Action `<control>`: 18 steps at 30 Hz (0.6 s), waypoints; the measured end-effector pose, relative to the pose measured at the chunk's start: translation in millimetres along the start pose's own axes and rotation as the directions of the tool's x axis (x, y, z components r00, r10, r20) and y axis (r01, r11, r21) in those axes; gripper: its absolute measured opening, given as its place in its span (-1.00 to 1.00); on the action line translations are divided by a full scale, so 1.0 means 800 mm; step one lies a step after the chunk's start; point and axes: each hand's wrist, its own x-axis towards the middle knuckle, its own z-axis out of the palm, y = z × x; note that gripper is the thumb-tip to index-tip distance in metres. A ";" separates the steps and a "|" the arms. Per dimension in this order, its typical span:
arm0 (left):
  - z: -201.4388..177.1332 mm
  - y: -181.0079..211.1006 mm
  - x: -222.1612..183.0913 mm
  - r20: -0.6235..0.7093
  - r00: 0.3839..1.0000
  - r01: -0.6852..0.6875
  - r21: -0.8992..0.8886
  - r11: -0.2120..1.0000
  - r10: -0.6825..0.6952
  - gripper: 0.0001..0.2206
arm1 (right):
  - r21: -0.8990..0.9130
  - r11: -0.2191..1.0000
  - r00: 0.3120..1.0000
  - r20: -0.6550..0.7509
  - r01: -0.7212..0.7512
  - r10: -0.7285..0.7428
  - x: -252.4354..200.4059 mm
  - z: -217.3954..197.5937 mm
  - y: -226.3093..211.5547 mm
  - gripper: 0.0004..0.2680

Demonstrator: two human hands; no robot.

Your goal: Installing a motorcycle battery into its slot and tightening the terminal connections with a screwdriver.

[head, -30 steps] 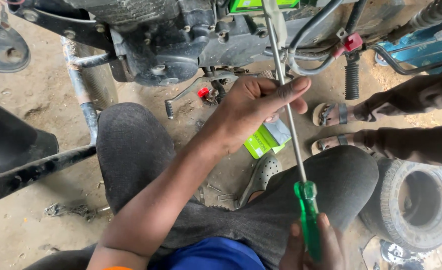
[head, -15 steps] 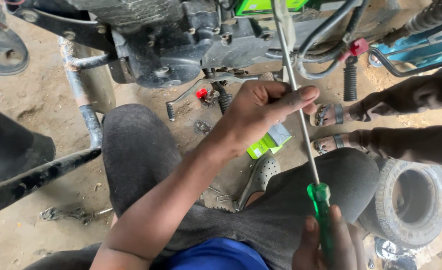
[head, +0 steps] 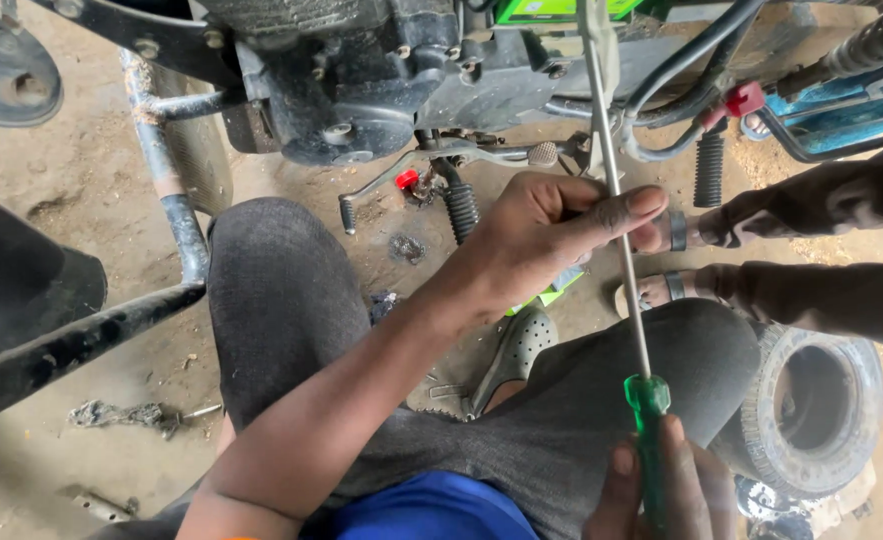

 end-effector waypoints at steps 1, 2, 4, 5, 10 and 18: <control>0.003 0.007 -0.001 0.018 0.998 0.059 -0.018 0.998 -0.058 -0.57 | -0.032 0.999 0.999 -0.021 0.032 -0.033 -0.008 -0.002 0.010 -0.69; 0.005 0.015 -0.001 0.038 0.993 0.117 -0.034 0.993 -0.116 -0.57 | -0.064 0.996 0.997 -0.040 0.064 -0.067 -0.015 -0.004 0.021 -0.70; 0.005 0.023 0.001 0.063 0.988 0.144 -0.035 0.989 -0.141 -0.57 | 0.371 0.852 0.928 0.092 -0.369 0.361 -0.009 -0.007 0.020 -0.61; 0.007 0.026 0.000 0.080 0.981 0.181 -0.042 0.983 -0.177 -0.57 | 0.628 0.365 0.687 0.400 -0.688 0.606 -0.007 -0.011 0.019 -0.53; 0.011 -0.008 -0.005 0.100 0.989 0.123 -0.160 0.979 -0.108 -0.62 | 0.615 0.251 0.591 0.443 -0.748 0.674 0.032 -0.019 -0.005 -0.55; 0.012 0.030 -0.003 0.037 0.961 0.275 -0.106 0.956 -0.272 -0.65 | -0.088 0.974 0.974 -0.115 -0.207 0.197 0.041 -0.009 -0.051 -0.72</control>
